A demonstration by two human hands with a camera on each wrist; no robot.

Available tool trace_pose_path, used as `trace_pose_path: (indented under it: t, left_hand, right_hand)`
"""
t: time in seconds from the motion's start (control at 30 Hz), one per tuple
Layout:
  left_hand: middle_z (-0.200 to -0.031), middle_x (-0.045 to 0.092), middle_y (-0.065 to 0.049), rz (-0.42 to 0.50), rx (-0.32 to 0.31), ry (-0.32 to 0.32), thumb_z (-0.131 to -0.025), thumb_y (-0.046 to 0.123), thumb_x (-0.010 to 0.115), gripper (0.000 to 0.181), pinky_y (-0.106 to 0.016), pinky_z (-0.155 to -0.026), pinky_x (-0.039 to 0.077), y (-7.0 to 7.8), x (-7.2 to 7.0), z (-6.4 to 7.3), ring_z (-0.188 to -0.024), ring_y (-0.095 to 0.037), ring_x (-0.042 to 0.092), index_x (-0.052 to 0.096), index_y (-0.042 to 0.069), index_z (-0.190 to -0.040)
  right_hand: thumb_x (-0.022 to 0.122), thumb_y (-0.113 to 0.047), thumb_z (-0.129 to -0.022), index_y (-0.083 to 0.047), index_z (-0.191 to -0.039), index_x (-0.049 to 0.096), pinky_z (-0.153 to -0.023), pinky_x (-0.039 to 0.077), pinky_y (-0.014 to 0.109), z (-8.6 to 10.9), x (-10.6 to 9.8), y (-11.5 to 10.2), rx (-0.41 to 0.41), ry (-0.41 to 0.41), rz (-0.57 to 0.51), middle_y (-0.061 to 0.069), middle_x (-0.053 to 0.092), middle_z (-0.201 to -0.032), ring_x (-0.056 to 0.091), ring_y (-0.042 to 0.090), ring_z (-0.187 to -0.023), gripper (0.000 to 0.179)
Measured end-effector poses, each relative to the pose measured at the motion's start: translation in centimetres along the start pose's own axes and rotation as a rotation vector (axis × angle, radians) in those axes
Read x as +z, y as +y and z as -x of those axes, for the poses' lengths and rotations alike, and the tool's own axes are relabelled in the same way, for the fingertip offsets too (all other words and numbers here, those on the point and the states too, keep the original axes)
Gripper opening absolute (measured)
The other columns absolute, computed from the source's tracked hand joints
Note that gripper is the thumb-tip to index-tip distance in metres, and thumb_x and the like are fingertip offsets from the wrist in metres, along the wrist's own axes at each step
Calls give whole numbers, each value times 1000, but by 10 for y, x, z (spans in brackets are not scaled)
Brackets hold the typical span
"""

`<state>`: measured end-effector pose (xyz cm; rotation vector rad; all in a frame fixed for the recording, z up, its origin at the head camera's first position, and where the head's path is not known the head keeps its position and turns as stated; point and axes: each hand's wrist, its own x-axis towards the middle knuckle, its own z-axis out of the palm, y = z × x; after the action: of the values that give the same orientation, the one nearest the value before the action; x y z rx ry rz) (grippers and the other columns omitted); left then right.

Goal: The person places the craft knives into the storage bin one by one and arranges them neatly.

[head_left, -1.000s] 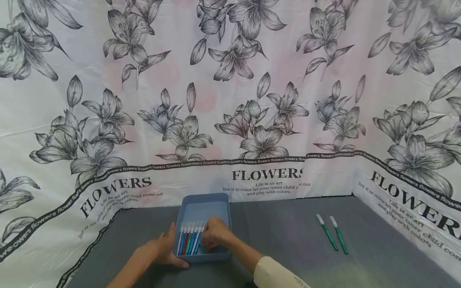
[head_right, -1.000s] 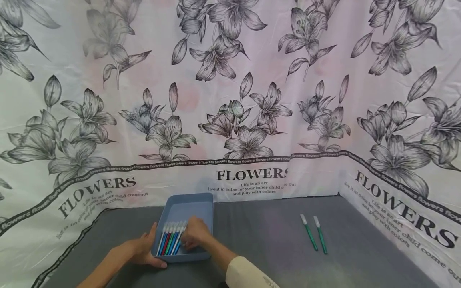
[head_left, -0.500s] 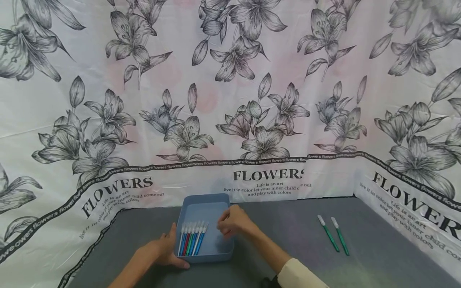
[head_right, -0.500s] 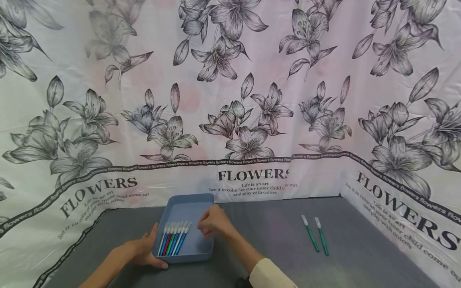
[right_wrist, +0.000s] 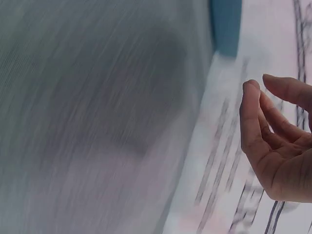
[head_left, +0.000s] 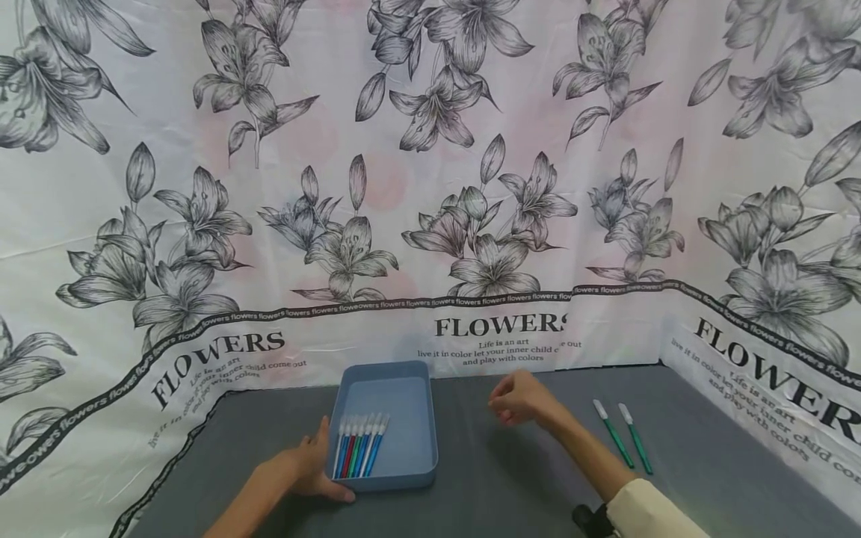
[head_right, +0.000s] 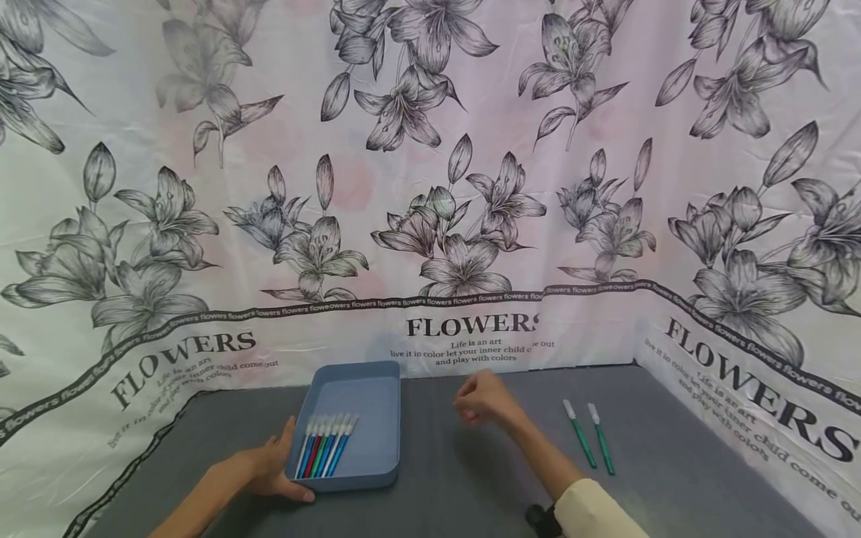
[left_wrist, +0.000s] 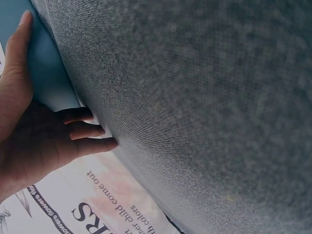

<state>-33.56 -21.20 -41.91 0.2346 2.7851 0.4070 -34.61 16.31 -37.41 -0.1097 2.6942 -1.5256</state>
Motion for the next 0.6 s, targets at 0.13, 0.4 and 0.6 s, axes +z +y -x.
trace_pose_path:
  t: [0.13, 0.4, 0.6]
  left_hand:
    - [-137, 24, -39, -9, -15, -1, -48, 65, 78, 141, -65, -94, 26, 1, -3, 2, -125, -54, 23, 0, -4, -143]
    - [-137, 24, -38, -14, -4, 5, -50, 65, 77, 139, -64, -93, 28, 1, -7, 5, -126, -54, 23, 0, -4, -143]
    - [-135, 24, -41, -10, 14, 1, -53, 64, 77, 137, -64, -92, 30, 0, -4, 7, -124, -55, 26, 0, -5, -143]
  right_hand:
    - [66, -1, -77, 7, -90, 66, -58, 54, 37, 4, -37, 24, 61, 58, 77, 15, 65, -71, 63, 24, -59, 16]
    - [62, -1, -79, 9, -92, 66, -58, 54, 36, 14, -98, 65, 116, 130, 208, 16, 65, -74, 62, 22, -60, 17]
    - [55, 0, -76, -6, -52, 48, -43, 42, 29, 27, -118, 84, 107, 149, 339, 0, 47, -48, 47, 14, -43, 26]
